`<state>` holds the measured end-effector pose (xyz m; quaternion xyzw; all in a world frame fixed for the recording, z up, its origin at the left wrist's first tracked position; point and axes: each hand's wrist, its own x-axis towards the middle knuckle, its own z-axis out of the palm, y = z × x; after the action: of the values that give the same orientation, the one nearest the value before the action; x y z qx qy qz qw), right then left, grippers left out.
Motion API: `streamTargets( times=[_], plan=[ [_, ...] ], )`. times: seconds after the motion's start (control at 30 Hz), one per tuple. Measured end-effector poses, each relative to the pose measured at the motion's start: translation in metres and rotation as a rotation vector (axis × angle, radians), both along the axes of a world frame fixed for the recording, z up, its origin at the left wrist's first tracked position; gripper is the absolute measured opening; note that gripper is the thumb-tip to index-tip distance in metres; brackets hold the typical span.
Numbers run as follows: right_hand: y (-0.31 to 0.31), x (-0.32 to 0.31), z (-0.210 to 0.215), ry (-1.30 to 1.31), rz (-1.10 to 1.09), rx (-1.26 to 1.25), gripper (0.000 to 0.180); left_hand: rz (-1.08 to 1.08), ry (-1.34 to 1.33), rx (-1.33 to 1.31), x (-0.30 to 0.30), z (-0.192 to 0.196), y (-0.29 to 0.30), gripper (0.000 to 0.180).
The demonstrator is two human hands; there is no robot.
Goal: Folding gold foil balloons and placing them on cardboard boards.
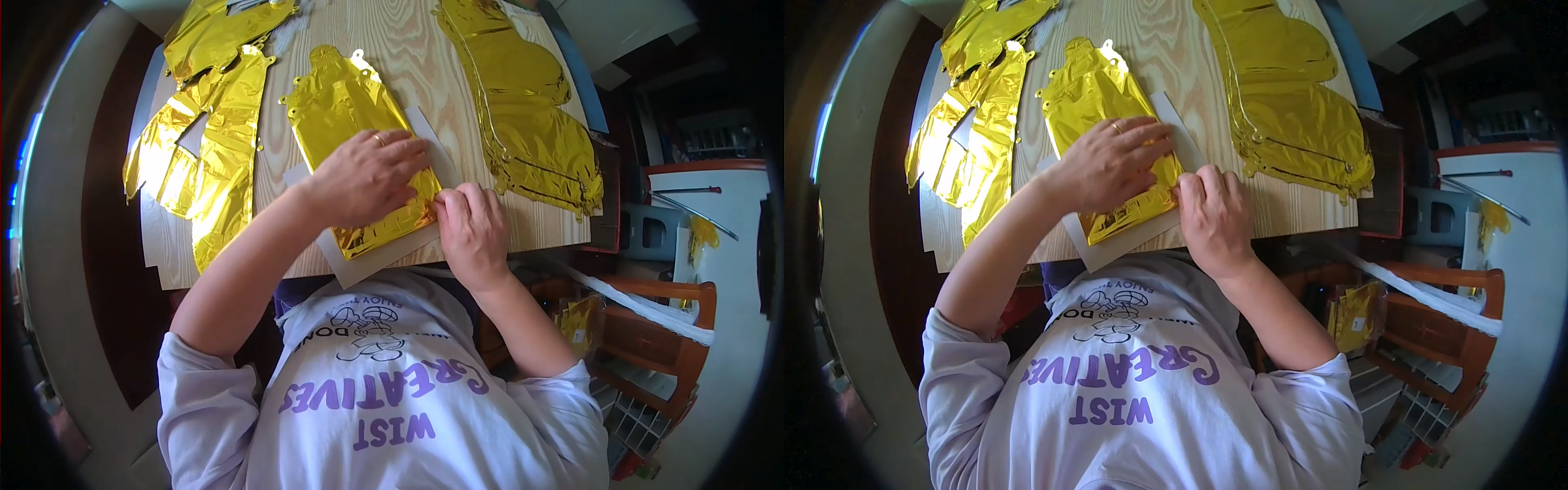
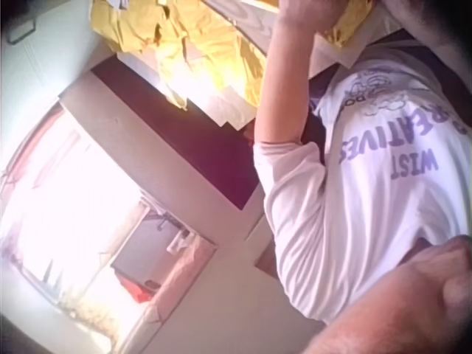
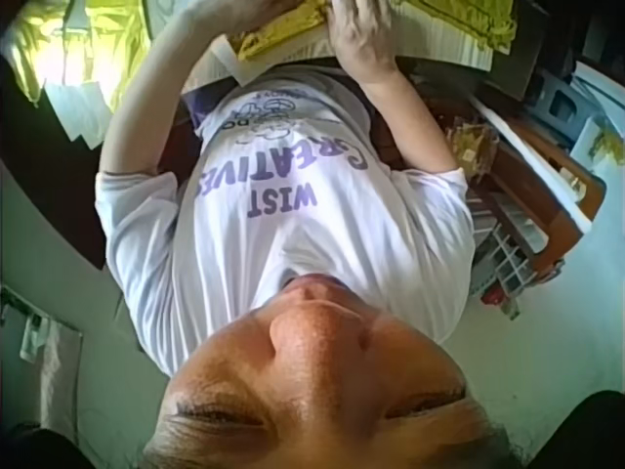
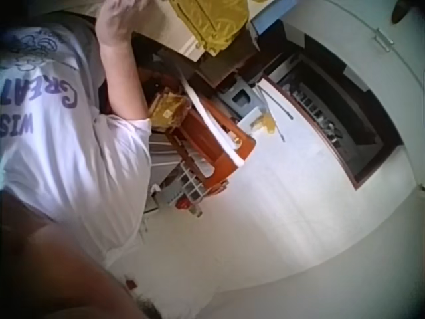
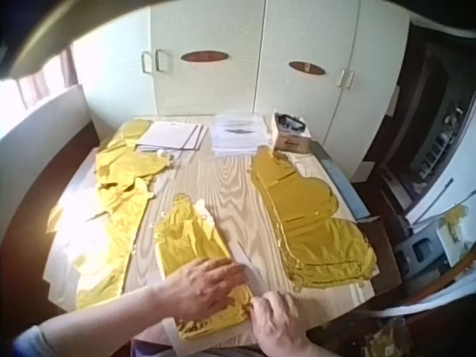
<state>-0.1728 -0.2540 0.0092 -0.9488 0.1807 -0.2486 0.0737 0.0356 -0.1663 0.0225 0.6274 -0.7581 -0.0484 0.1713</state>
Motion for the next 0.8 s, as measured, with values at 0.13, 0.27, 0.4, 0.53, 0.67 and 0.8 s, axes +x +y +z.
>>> streamTargets(
  times=[0.13, 0.27, 0.4, 0.53, 0.67, 0.8],
  plan=[
    [-0.001, 0.0, -0.001, -0.047, 0.008, -0.006, 0.012, 0.061, -0.05, -0.045, 0.025, -0.008, -0.007, 0.053],
    [0.0, 0.0, -0.002, -0.042, -0.007, 0.011, 0.009, 0.116, 0.042, -0.18, 0.024, -0.009, 0.002, 0.056],
    [-0.001, -0.004, -0.005, -0.017, -0.008, -0.011, 0.008, -0.064, 0.134, -0.083, -0.016, 0.007, 0.032, 0.052],
    [-0.001, -0.003, 0.0, -0.005, 0.025, -0.05, 0.008, -0.136, 0.167, 0.09, -0.026, 0.002, 0.048, 0.051],
    [0.007, -0.005, 0.005, -0.002, 0.098, -0.037, 0.02, -0.134, 0.148, 0.075, -0.027, -0.001, 0.051, 0.053],
    [0.028, -0.02, 0.007, 0.002, 0.203, 0.046, 0.041, -0.131, 0.174, 0.063, -0.027, -0.004, 0.05, 0.053]
  ],
)
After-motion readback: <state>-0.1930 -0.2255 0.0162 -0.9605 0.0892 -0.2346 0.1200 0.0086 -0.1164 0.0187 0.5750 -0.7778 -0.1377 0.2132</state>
